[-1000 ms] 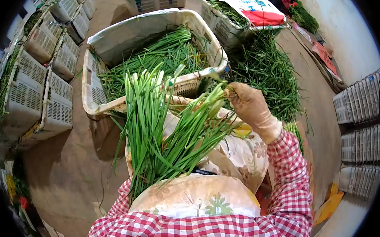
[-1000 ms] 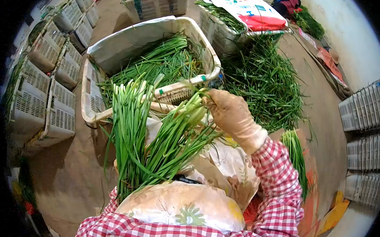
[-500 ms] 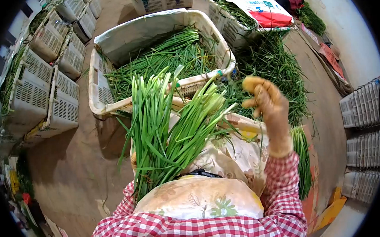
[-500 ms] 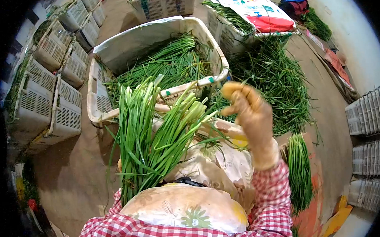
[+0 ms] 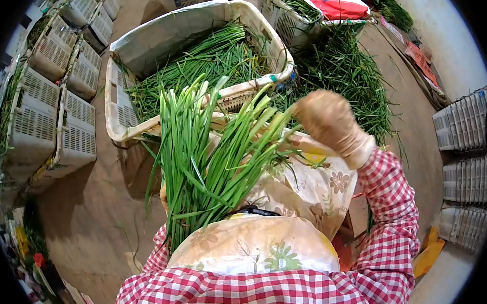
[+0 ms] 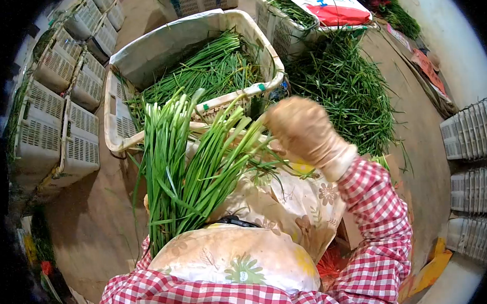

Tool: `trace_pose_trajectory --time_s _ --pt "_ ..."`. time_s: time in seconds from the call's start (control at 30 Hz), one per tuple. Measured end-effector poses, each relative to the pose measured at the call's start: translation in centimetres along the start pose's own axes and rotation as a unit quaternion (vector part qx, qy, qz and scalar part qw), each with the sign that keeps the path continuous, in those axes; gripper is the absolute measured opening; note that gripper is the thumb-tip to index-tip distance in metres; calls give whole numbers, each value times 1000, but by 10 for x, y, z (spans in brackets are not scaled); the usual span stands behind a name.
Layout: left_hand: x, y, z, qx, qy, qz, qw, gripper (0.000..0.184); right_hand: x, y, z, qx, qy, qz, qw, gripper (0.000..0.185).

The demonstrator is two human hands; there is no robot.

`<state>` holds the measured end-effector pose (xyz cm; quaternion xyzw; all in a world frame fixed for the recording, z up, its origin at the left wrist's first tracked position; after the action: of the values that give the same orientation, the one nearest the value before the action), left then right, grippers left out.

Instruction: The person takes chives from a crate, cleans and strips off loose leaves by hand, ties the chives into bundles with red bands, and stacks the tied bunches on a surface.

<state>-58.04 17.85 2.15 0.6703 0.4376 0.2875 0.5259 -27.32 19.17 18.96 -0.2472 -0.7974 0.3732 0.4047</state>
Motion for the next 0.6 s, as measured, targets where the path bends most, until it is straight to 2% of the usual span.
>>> trace_pose_trajectory --time_s 0.03,0.1,0.13,0.2,0.23,0.27,0.3,0.33,0.37,0.4,0.43,0.47,0.5,0.53,0.6 --pt "-1 0 -1 0 0 -1 1000 58 -6 6 -19 24 34 -59 997 7" --pt "-2 0 -3 1 0 1 1000 58 -19 5 -54 12 117 -137 984 14" --pt "-4 0 -3 0 1 1 1000 58 -31 4 -77 -55 148 -120 980 14" --pt "-2 -1 -3 1 3 2 1000 58 -65 3 -134 -257 293 -72 918 14" --pt "-4 -2 -3 1 5 2 1000 58 -92 3 -168 -306 342 -133 879 17" --pt "-3 -2 -4 1 5 0 1000 58 -124 8 -203 -295 436 -78 847 19" --pt "-2 -2 -5 4 7 0 1000 58 -148 20 -215 -294 434 -78 848 19" --pt "-4 -1 -5 0 6 -1 1000 58 -174 44 -227 -334 474 20 814 21" --pt "-5 -2 -7 2 8 -2 1000 58 -170 53 -216 -157 542 84 821 24" --pt "-5 -2 -7 2 8 -1 1000 58 -169 63 -201 0 613 143 777 29" --pt "-5 -2 -7 2 7 -2 1000 58 -126 59 -126 369 627 151 670 37" --pt "-5 -3 -7 2 7 -3 1000 58 -98 60 -74 525 566 223 595 48" --pt "-5 -3 -6 2 6 -4 1000 58 -90 77 -33 658 507 232 506 67" --pt "-5 -3 -6 2 5 -5 1000 58 -76 80 14 751 444 183 452 89" --pt "-5 -3 -5 4 2 -6 1000 58 -44 73 70 825 364 113 417 90"
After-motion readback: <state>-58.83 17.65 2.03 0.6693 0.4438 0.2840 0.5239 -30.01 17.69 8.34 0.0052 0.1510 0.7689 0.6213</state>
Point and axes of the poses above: each hand's wrist, its own x-axis towards the middle knuckle, its own y-axis out of the palm, z = x × y, the point moved 5 cm from there along x, towards the middle knuckle, and after that the axes turned 12 degrees about -x, right-handed, at the moved point
